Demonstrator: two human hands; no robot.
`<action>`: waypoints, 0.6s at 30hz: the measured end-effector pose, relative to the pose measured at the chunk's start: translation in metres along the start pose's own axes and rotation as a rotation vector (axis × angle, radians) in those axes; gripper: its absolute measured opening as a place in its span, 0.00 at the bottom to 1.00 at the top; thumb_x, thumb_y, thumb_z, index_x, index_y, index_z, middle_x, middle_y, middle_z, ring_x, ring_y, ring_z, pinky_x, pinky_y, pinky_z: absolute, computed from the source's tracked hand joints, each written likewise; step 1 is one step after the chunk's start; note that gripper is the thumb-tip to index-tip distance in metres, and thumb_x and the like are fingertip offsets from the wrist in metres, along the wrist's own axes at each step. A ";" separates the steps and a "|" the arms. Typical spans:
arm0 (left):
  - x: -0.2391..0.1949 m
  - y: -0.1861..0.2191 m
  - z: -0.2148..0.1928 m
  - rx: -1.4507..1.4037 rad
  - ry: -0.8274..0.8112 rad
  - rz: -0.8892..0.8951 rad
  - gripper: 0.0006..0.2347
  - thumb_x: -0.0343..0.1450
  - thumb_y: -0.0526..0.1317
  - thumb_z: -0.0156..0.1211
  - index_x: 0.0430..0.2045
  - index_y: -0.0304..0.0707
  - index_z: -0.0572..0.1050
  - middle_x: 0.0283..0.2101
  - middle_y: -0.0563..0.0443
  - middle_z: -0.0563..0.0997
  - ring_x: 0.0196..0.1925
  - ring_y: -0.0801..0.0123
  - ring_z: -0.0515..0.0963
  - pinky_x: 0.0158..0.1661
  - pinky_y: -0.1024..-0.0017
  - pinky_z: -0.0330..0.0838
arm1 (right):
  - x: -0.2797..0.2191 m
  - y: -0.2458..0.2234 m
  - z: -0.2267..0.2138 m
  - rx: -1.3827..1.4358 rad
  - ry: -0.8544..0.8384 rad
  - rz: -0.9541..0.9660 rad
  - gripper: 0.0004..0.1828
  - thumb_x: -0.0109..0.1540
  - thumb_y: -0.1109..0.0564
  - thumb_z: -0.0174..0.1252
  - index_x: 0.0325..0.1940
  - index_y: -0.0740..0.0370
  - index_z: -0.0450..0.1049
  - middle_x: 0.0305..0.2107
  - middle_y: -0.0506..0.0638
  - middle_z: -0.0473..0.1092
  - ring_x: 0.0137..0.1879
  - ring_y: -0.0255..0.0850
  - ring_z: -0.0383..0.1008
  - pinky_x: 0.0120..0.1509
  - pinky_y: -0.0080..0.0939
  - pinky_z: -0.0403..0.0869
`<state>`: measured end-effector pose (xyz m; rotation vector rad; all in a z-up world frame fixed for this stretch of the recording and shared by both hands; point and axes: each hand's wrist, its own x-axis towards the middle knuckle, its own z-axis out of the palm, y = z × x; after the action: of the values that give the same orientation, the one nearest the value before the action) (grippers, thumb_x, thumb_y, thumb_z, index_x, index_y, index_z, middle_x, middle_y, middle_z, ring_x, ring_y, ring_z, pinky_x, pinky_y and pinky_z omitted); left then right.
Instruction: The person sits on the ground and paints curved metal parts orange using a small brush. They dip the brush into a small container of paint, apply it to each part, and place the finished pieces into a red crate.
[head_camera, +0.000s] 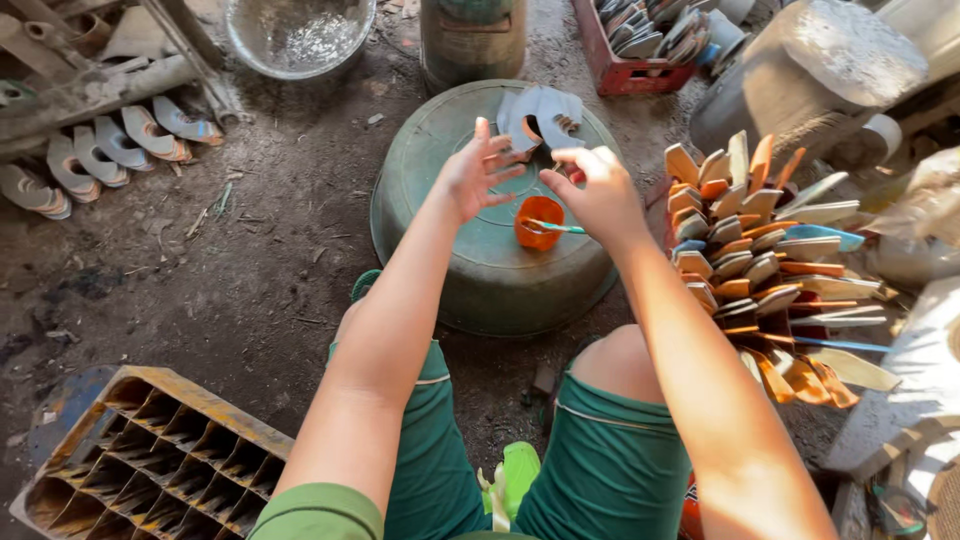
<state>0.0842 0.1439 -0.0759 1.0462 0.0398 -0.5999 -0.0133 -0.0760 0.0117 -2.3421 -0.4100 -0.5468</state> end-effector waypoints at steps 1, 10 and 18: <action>0.000 0.000 0.004 0.025 -0.043 -0.019 0.40 0.70 0.72 0.35 0.69 0.42 0.61 0.63 0.48 0.78 0.67 0.59 0.74 0.61 0.42 0.64 | 0.006 0.012 0.020 0.007 0.025 -0.109 0.21 0.62 0.51 0.71 0.56 0.62 0.78 0.39 0.57 0.75 0.43 0.40 0.75 0.49 0.38 0.73; 0.007 -0.001 0.035 0.234 -0.121 -0.070 0.42 0.67 0.74 0.25 0.73 0.50 0.55 0.68 0.52 0.72 0.73 0.56 0.66 0.68 0.37 0.44 | 0.012 0.106 0.062 0.621 -0.100 0.384 0.22 0.62 0.59 0.65 0.60 0.64 0.75 0.44 0.49 0.79 0.48 0.32 0.78 0.57 0.32 0.75; 0.030 -0.006 0.034 0.336 -0.081 -0.030 0.42 0.67 0.73 0.32 0.72 0.47 0.57 0.65 0.46 0.77 0.69 0.56 0.71 0.67 0.43 0.49 | 0.026 0.114 0.067 0.600 -0.137 0.666 0.11 0.66 0.59 0.61 0.51 0.65 0.82 0.37 0.47 0.81 0.41 0.33 0.79 0.46 0.33 0.70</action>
<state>0.0983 0.0999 -0.0724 1.3472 -0.1204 -0.6901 0.0762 -0.1078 -0.0842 -1.7777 0.1476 0.0608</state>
